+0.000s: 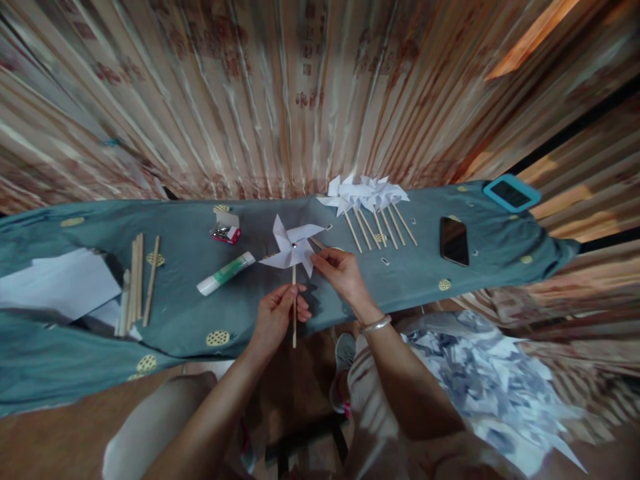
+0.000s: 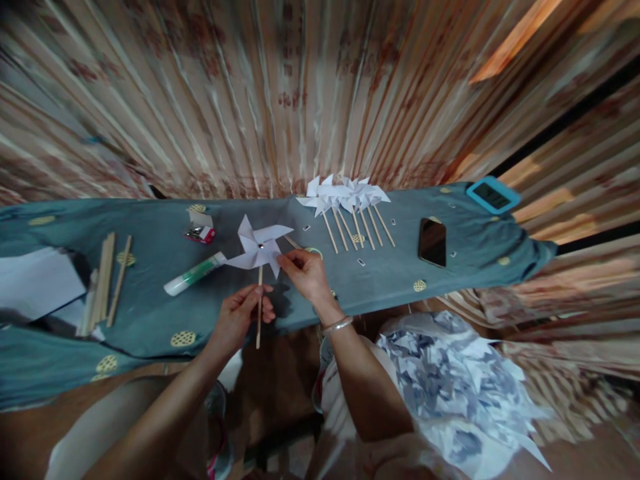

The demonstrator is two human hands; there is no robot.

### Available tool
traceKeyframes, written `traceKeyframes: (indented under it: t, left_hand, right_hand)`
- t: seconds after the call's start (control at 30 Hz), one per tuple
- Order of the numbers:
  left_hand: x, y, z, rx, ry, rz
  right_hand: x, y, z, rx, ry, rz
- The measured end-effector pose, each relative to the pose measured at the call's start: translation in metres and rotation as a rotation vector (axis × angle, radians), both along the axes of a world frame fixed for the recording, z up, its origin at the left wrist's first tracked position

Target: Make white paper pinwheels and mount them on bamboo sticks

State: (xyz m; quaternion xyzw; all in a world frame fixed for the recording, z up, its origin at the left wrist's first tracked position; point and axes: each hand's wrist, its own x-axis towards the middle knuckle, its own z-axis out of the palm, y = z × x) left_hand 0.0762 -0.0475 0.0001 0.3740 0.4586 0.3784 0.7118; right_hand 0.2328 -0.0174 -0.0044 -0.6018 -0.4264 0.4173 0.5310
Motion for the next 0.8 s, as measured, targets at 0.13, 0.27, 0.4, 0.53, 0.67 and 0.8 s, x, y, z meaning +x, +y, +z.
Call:
traceKeyframes:
  t: [0.13,0.27,0.4,0.53,0.67,0.8]
  left_hand:
    - [0.0013,0.0008,-0.0004,0.053,0.029,-0.004]
    - [0.0026,0.0016,-0.0009,0.073,0.037,-0.005]
    - [0.0043,0.0011,-0.0013,0.091,0.032,-0.014]
    - [0.0065,-0.0003,-0.0014,0.103,0.020,-0.008]
    - [0.0077,-0.0012,-0.0018,0.119,0.024,0.006]
    - [0.0071,-0.0015,-0.0025,0.120,0.009,0.004]
  right_hand:
    - [0.0007,-0.0018,0.0002,0.024,-0.048,0.020]
    - [0.0011,-0.0040,0.0004,0.033,-0.074,0.026]
    - [-0.0008,-0.0062,0.0010,0.036,-0.075,0.036]
    - [-0.0030,-0.0073,0.0019,0.045,-0.076,0.051]
    - [-0.0031,-0.0079,0.0034,0.053,-0.063,0.060]
    - [-0.0016,-0.0079,0.0052,0.051,-0.025,0.068]
